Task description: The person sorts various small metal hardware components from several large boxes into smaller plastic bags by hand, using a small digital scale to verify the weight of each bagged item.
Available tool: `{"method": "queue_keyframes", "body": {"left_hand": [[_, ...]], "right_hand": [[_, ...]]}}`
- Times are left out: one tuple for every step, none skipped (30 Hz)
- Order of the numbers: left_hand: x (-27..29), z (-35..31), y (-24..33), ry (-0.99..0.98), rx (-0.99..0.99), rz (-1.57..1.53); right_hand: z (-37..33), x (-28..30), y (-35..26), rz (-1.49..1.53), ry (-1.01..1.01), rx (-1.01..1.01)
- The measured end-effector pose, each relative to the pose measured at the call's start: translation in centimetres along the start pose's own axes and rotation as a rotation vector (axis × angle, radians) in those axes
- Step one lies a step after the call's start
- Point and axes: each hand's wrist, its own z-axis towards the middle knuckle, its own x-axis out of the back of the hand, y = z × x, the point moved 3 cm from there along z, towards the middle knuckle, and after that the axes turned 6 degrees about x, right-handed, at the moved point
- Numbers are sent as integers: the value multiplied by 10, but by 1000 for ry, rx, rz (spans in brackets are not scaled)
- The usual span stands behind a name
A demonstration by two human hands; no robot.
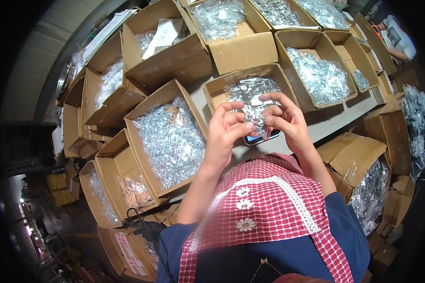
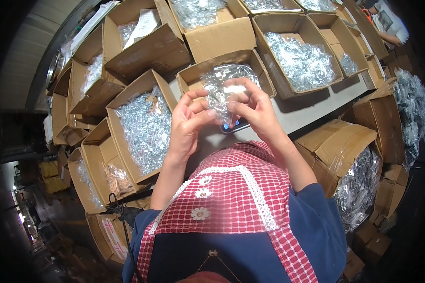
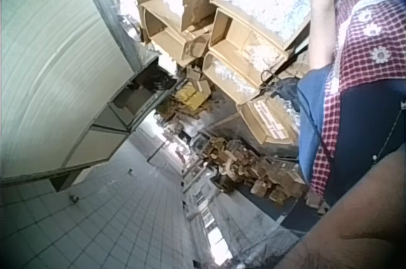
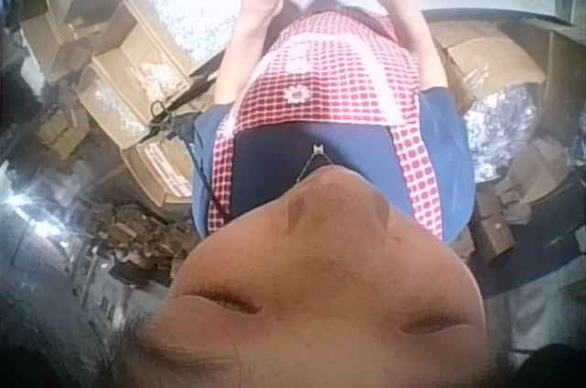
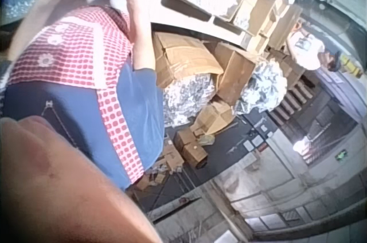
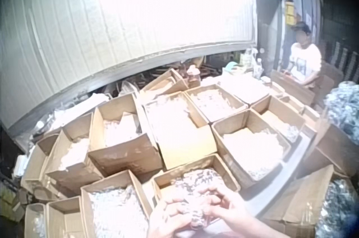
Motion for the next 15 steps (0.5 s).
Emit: {"method": "queue_keyframes", "body": {"left_hand": [[0, 0, 0, 0, 2, 1], [0, 0, -2, -5, 7, 5], [2, 0, -3, -8, 12, 9], [2, -1, -4, -10, 18, 13], [2, -1, -4, -8, 20, 32], [1, -1, -4, -7, 24, 51], [1, -2, -3, -6, 27, 69], [0, -3, -2, -10, 29, 64], [0, -4, 0, -13, 30, 59], [0, -5, 1, -16, 31, 53], [0, -6, 3, -22, 27, 38], [1, -8, 5, -25, 24, 22], [2, -9, 6, -27, 21, 6], [2, -10, 6, -24, 20, 2], [2, -10, 6, -23, 21, -3]], "right_hand": [[0, 0, 0, 1, 4, 6], [0, 0, 0, -19, 6, 10], [-1, -2, 1, -39, 8, 13], [-1, -3, 1, -59, 10, 15], [-1, -5, 1, -102, -2, 5], [-2, -6, 1, -146, -11, -6], [-2, -7, 1, -190, -22, -17], [-3, -8, 1, -187, -15, -1], [-3, -8, 1, -157, -6, 10], [-3, -7, 0, -126, 2, 21], [-3, -6, 0, -96, 9, 32], [-4, -7, -1, -83, 11, 43], [-4, -7, -1, -88, 15, 29], [-3, -7, -1, -93, 17, 15], [-4, -7, -1, -100, 22, 2]]}}
